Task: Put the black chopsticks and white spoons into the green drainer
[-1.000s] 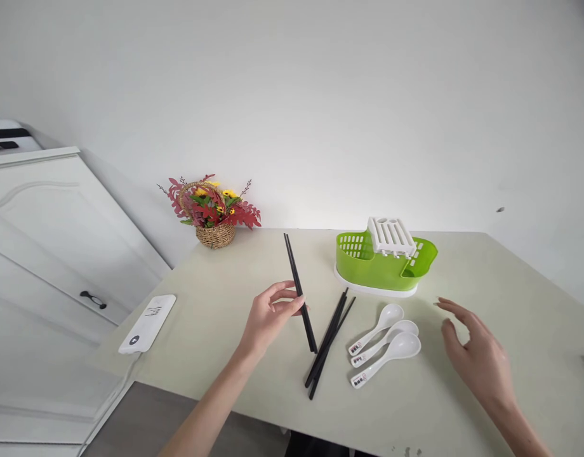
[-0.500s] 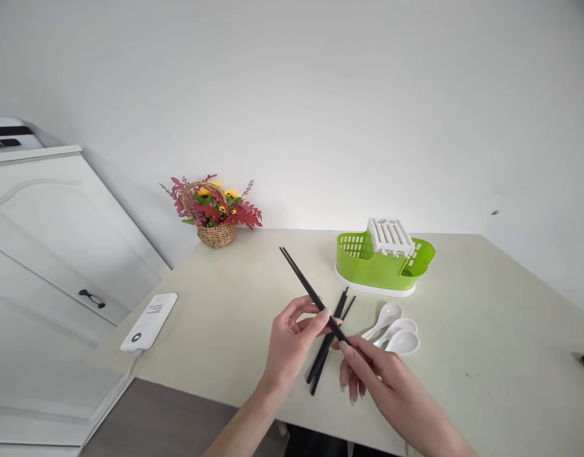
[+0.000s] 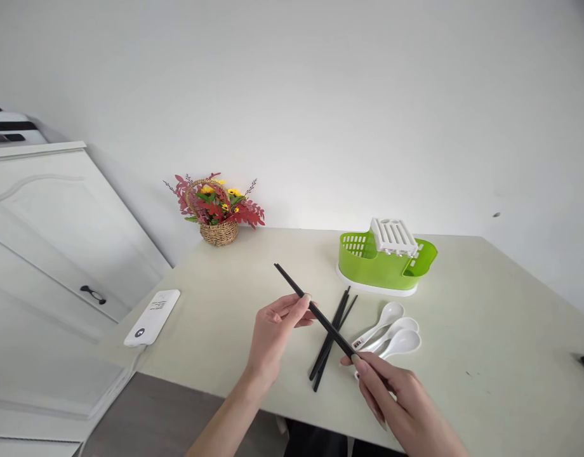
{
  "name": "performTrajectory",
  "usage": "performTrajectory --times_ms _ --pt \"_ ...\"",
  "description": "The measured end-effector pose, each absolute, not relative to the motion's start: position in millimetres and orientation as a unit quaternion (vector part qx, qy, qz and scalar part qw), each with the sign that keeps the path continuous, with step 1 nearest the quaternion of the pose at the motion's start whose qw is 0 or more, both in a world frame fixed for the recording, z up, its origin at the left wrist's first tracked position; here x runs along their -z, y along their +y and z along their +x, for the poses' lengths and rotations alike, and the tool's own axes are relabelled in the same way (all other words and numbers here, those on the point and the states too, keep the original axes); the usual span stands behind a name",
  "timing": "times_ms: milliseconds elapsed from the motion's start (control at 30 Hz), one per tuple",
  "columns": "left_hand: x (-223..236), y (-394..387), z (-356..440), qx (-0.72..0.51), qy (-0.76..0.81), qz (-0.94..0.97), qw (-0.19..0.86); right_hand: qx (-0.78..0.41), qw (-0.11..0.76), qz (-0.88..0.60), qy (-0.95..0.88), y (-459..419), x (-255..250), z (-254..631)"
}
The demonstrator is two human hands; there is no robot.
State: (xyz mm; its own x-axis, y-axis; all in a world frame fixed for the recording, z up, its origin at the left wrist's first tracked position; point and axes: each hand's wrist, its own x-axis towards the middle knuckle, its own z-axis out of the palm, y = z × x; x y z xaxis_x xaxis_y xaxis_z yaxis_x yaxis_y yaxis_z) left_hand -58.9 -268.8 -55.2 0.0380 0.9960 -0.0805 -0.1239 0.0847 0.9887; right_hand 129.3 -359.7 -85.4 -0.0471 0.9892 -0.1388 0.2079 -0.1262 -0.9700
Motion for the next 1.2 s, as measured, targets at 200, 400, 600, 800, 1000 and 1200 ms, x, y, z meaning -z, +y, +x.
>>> performTrajectory --times_ms 200,400,600,800,1000,1200 --pt "51 -271 -58 -0.494 0.481 0.459 0.56 -0.474 0.416 -0.563 -0.534 -362 88 129" --pt "53 -273 -58 -0.49 0.477 0.464 0.563 -0.423 0.421 -0.571 -0.564 -363 97 129" --pt "48 -275 -60 -0.485 0.472 0.477 0.561 -0.422 0.428 -0.565 -0.565 -369 100 132" --pt "39 -280 -55 -0.492 0.467 0.475 0.561 -0.391 0.446 -0.569 -0.569 -377 97 138" --pt "26 -259 -42 -0.531 0.45 0.513 0.502 -0.414 0.439 -0.571 -0.556 -385 102 156" --pt "-25 -180 -33 -0.683 0.374 0.528 0.337 -0.386 0.483 -0.61 -0.496 -381 149 222"
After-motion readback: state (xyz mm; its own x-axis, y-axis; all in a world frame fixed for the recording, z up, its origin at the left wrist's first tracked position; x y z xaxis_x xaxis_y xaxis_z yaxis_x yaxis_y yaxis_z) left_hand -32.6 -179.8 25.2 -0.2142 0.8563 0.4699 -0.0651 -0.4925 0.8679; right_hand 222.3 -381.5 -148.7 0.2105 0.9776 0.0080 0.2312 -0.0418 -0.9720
